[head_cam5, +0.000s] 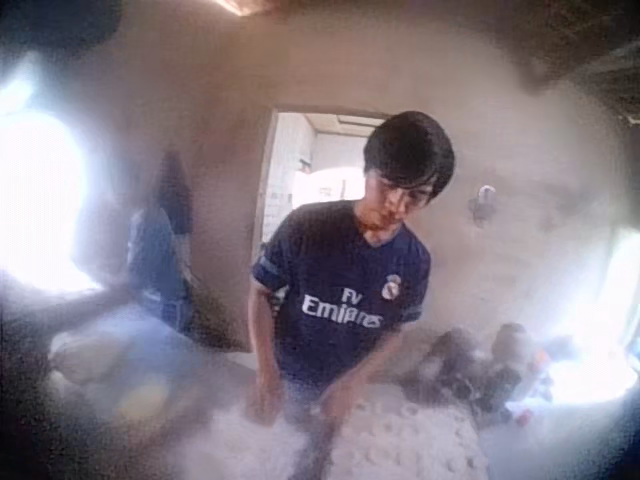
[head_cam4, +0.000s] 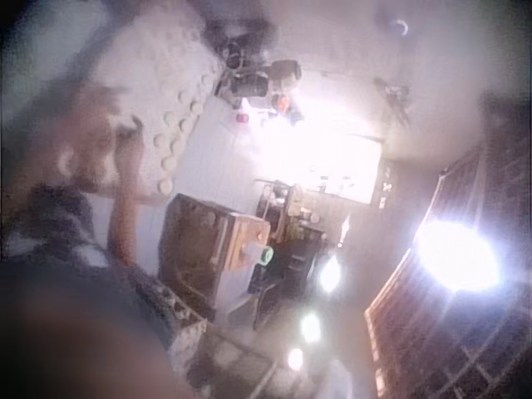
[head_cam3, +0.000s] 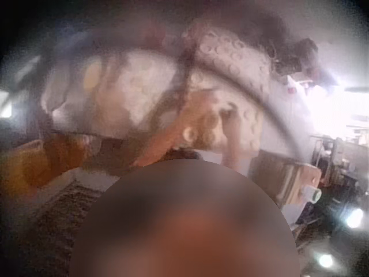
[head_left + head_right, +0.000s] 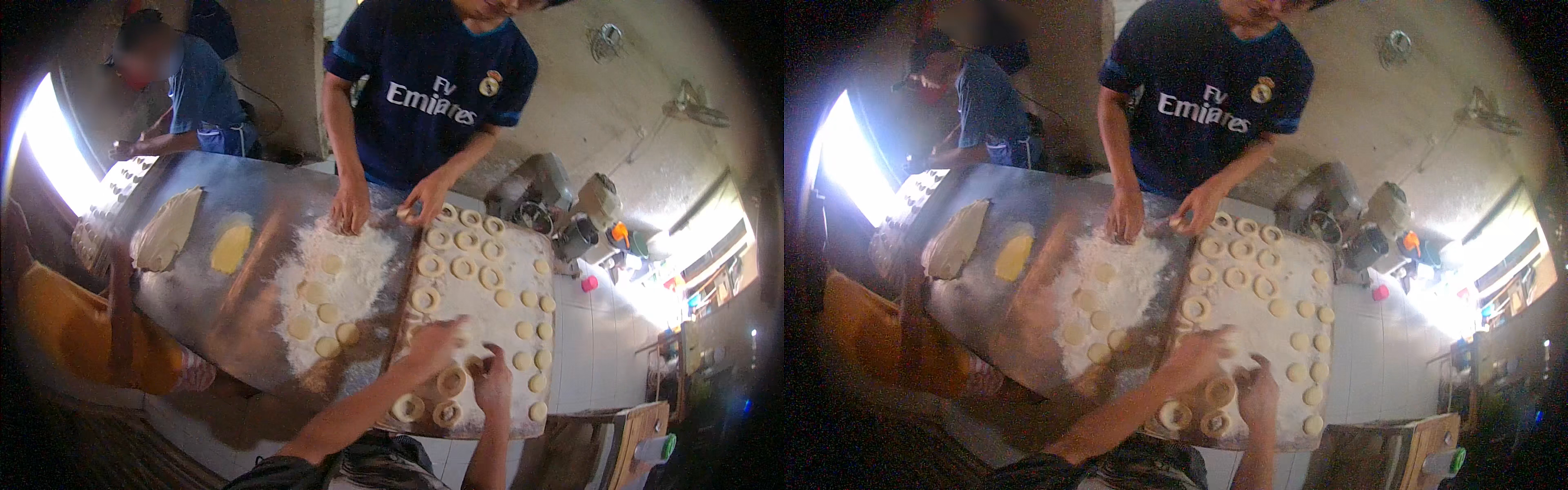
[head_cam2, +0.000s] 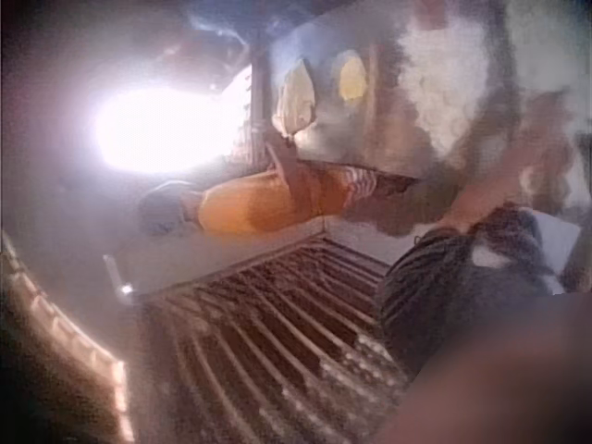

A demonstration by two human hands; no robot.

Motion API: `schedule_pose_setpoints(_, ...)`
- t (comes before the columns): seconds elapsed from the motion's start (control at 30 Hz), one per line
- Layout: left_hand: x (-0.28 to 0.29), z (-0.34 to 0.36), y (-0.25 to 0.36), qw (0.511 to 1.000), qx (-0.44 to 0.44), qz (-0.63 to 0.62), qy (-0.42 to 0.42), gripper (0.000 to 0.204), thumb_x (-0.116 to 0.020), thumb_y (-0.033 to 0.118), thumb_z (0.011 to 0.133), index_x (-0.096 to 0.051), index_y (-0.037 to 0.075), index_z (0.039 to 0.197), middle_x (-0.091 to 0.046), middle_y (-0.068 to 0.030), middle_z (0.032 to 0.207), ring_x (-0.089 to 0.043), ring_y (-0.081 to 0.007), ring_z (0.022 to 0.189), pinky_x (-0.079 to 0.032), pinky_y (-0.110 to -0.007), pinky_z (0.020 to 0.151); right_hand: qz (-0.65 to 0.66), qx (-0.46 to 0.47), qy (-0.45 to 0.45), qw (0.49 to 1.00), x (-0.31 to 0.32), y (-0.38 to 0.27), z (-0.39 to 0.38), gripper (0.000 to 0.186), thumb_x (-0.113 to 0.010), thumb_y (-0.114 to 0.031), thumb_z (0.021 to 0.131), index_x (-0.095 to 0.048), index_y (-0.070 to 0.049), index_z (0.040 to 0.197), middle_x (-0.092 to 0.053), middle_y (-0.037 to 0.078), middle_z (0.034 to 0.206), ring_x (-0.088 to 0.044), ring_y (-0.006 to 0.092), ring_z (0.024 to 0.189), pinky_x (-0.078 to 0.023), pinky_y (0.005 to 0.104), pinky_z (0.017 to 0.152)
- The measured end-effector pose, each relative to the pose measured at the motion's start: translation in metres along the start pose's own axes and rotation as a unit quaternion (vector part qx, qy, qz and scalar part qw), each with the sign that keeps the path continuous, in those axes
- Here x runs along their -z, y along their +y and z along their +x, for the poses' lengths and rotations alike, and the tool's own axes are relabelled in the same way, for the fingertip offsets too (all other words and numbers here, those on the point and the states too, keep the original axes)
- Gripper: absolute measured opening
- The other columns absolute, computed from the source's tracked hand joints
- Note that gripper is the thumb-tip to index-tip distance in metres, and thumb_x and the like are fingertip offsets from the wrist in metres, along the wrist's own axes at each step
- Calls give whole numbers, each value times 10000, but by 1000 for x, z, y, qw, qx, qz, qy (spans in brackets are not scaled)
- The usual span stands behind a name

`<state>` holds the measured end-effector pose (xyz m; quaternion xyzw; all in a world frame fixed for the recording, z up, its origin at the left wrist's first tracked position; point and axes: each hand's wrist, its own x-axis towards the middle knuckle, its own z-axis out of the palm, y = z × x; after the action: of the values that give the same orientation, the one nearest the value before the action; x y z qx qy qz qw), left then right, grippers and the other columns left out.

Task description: The person shapes small dough balls into ring shapes by hand and places them on a wooden board. They then carry the board to a multi-tiered rack and place it among other boards of dough.

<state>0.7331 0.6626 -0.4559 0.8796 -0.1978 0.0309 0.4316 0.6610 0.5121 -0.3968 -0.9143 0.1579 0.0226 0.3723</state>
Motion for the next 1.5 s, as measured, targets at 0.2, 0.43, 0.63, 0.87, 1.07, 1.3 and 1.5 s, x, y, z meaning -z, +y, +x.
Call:
schedule_pose_setpoints(0.2, 138, -37, -132, 978, 167, 105, 65, 338, -648, 57, 845, -650, 46, 1183, -673, -223, 1041, -667, -377, 936, -543, -479, 793, 7, 273, -134, 953, -174, -102, 122, 268, -691, -224, 879, -646, -42, 1071, -691, 158, 992, -667, 378, 920, -526, 430, 828)
schedule_pose_setpoints(0.43, 170, -59, -159, 966, 181, -15, 184, 300, -664, 91, 900, -645, 15, 1190, -688, -210, 979, -688, -345, 860, -551, -435, 744, -164, 302, -121, 931, -223, -162, 141, 233, -712, -169, 873, -604, -24, 1020, -666, 160, 955, -656, 297, 838, -534, 388, 767)
schedule_pose_setpoints(0.63, 203, -43, -143, 946, 177, -261, 74, 297, -767, 132, 842, -673, -3, 1090, -725, -156, 946, -727, -234, 829, -564, -340, 720, 166, 173, -253, 937, -174, -163, 95, 335, -752, -12, 848, -524, -45, 1091, -562, -10, 924, -583, 97, 857, -508, 274, 757)
schedule_pose_setpoints(0.87, 209, -37, -107, 981, 87, -166, 47, 214, -754, 26, 779, -662, 10, 972, -668, -130, 914, -684, -240, 838, -542, -382, 741, -10, 326, 57, 944, -198, -163, 82, 408, -717, -70, 849, -518, -40, 1204, -605, 117, 1031, -638, 250, 940, -517, 354, 837)
schedule_pose_setpoints(1.07, 166, -35, -116, 984, 5, -47, 174, 444, -575, -106, 838, -476, 26, 1250, -541, -157, 1079, -563, -319, 1046, -458, -438, 921, 578, 129, -290, 752, -167, -151, 54, 461, -666, -19, 876, -511, -20, 1311, -553, 82, 1218, -596, 189, 1042, -499, 325, 881)
schedule_pose_setpoints(1.3, 137, -30, -54, 672, -95, -733, 38, 357, -604, 281, 992, -450, 86, 1248, -550, -81, 859, -580, -198, 756, -497, -318, 717, 184, 193, -137, 954, -125, -116, 38, 392, -605, -208, 966, -535, -66, 1324, -573, 42, 1214, -558, 132, 1099, -468, 318, 896)
schedule_pose_setpoints(1.5, 66, -35, -21, 981, -12, -142, 136, 351, -431, 362, 1060, -542, 30, 1086, -609, -158, 915, -632, -294, 766, -520, -386, 683, 478, 106, -206, 848, -75, -71, 9, 476, -541, -286, 1030, -379, -126, 1449, -638, 46, 791, -594, 133, 927, -482, 303, 771)
